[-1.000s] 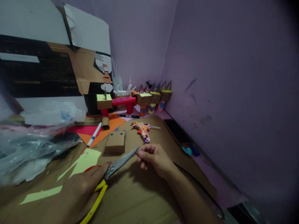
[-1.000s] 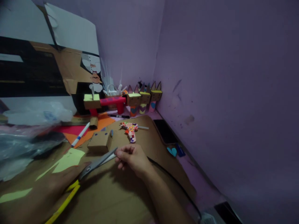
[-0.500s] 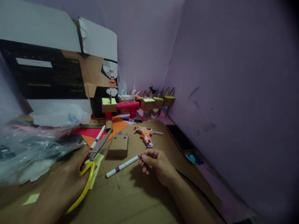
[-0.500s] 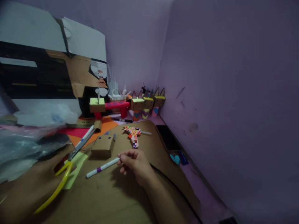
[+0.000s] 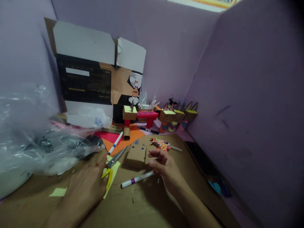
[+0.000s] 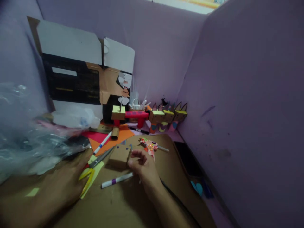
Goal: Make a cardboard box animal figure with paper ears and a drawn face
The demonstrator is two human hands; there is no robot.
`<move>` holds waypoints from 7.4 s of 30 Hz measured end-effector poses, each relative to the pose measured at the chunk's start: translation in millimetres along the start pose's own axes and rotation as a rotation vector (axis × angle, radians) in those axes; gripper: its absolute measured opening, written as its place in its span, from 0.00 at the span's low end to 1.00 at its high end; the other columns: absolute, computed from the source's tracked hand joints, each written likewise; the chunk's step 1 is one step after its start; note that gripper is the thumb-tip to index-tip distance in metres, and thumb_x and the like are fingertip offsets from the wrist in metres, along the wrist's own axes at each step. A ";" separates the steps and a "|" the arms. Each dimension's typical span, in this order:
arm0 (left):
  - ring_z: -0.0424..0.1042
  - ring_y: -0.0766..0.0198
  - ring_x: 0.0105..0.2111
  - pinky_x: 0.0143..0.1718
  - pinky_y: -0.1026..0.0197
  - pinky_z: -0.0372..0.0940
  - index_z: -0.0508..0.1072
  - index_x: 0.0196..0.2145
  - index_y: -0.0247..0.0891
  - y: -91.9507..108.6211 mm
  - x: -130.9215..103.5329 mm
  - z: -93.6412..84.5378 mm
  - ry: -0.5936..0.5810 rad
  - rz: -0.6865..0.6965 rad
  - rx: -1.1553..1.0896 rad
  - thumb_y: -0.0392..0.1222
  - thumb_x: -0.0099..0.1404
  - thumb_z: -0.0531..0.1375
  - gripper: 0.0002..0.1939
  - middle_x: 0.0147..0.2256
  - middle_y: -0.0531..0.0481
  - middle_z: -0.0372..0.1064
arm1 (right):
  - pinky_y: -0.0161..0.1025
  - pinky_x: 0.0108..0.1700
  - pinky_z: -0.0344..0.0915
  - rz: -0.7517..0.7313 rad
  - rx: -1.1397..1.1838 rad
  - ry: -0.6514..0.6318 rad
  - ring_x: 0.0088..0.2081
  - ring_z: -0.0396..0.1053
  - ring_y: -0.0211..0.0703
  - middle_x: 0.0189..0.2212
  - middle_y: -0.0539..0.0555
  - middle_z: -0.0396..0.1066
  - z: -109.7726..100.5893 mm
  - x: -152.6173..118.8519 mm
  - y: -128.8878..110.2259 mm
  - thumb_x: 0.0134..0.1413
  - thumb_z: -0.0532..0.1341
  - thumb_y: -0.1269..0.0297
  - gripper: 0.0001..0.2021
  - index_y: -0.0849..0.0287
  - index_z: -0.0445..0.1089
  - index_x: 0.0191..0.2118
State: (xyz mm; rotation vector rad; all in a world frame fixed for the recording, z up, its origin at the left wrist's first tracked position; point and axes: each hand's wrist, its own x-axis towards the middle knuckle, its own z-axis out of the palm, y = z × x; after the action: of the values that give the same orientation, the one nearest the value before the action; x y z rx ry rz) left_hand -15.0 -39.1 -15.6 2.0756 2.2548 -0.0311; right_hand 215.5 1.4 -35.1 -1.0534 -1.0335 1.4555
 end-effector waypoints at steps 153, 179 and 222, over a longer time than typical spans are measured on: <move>0.62 0.52 0.54 0.55 0.46 0.61 0.56 0.53 0.43 73.9 -2.6 33.7 0.307 0.302 -0.899 0.26 0.50 0.57 0.33 0.52 0.43 0.60 | 0.37 0.41 0.74 -0.683 -0.880 -0.171 0.42 0.76 0.52 0.43 0.55 0.78 -53.4 -43.6 -32.1 0.52 0.62 0.64 0.18 0.51 0.72 0.50; 0.64 0.57 0.50 0.52 0.51 0.62 0.59 0.51 0.45 74.1 -5.0 33.8 0.259 0.355 -0.954 0.24 0.50 0.54 0.31 0.49 0.47 0.60 | 0.42 0.39 0.72 -0.196 -1.031 -0.202 0.33 0.74 0.49 0.35 0.56 0.77 -32.7 -42.4 -67.8 0.52 0.58 0.64 0.14 0.58 0.75 0.43; 0.64 0.56 0.48 0.49 0.52 0.63 0.60 0.49 0.43 74.0 -9.2 22.3 0.181 0.347 -0.988 0.23 0.47 0.55 0.31 0.47 0.46 0.60 | 0.37 0.30 0.66 -0.208 -1.223 -0.293 0.29 0.70 0.46 0.27 0.54 0.73 -28.8 -42.2 -64.2 0.53 0.56 0.65 0.09 0.57 0.73 0.35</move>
State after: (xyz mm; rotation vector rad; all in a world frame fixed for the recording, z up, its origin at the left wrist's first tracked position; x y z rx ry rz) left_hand 60.4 -43.6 -34.5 1.8345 1.4136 1.0732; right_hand 262.9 -31.1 23.4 -1.4800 -2.2921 0.7177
